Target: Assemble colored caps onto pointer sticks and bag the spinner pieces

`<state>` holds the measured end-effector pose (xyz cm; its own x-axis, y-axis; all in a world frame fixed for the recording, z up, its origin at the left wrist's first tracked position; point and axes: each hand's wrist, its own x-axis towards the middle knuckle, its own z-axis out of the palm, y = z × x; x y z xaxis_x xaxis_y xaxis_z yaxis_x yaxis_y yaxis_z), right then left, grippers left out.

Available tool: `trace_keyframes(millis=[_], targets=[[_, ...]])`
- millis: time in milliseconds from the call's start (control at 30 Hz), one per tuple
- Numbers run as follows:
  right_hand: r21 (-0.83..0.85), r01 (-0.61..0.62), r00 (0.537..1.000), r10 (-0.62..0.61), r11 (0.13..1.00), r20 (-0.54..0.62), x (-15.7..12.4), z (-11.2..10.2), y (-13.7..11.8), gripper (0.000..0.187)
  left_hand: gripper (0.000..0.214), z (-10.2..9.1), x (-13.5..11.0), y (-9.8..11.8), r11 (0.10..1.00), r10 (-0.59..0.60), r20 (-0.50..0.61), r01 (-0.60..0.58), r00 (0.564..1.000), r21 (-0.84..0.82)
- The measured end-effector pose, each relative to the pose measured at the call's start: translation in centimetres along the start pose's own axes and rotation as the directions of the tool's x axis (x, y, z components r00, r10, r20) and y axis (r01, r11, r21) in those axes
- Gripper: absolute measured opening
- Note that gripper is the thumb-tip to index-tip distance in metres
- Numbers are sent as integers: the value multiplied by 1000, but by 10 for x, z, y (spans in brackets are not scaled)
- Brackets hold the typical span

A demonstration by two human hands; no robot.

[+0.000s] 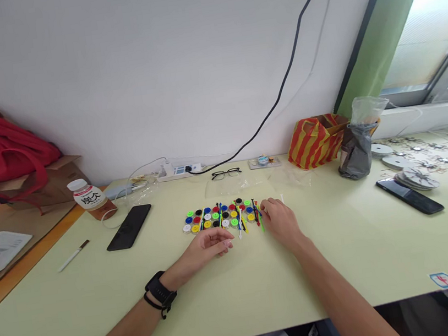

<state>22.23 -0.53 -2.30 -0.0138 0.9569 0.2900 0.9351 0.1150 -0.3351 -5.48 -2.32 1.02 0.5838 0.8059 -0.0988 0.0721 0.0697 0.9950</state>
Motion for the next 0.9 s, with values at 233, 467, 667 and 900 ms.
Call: trace_keyframes(millis=[233, 467, 667, 900], targets=[[-1, 0, 1000, 0, 1000, -11, 0, -1, 0, 16, 36, 1, -1, 3, 1000, 1, -8, -1, 1000, 20], [13, -61, 997, 62, 998, -56, 2, -3, 6, 12, 37, 0, -1, 2, 1000, -13, 0, 13, 1000, 20], [276, -21, 995, 46, 961, -85, 1, -3, 3, 6, 37, 1, -1, 2, 1000, -14, 1, 14, 1000, -3], [392, 40, 999, -39, 919, -9, -9, -9, -19, 20, 37, -1, 0, -1, 1000, -9, -5, 9, 1000, -14]])
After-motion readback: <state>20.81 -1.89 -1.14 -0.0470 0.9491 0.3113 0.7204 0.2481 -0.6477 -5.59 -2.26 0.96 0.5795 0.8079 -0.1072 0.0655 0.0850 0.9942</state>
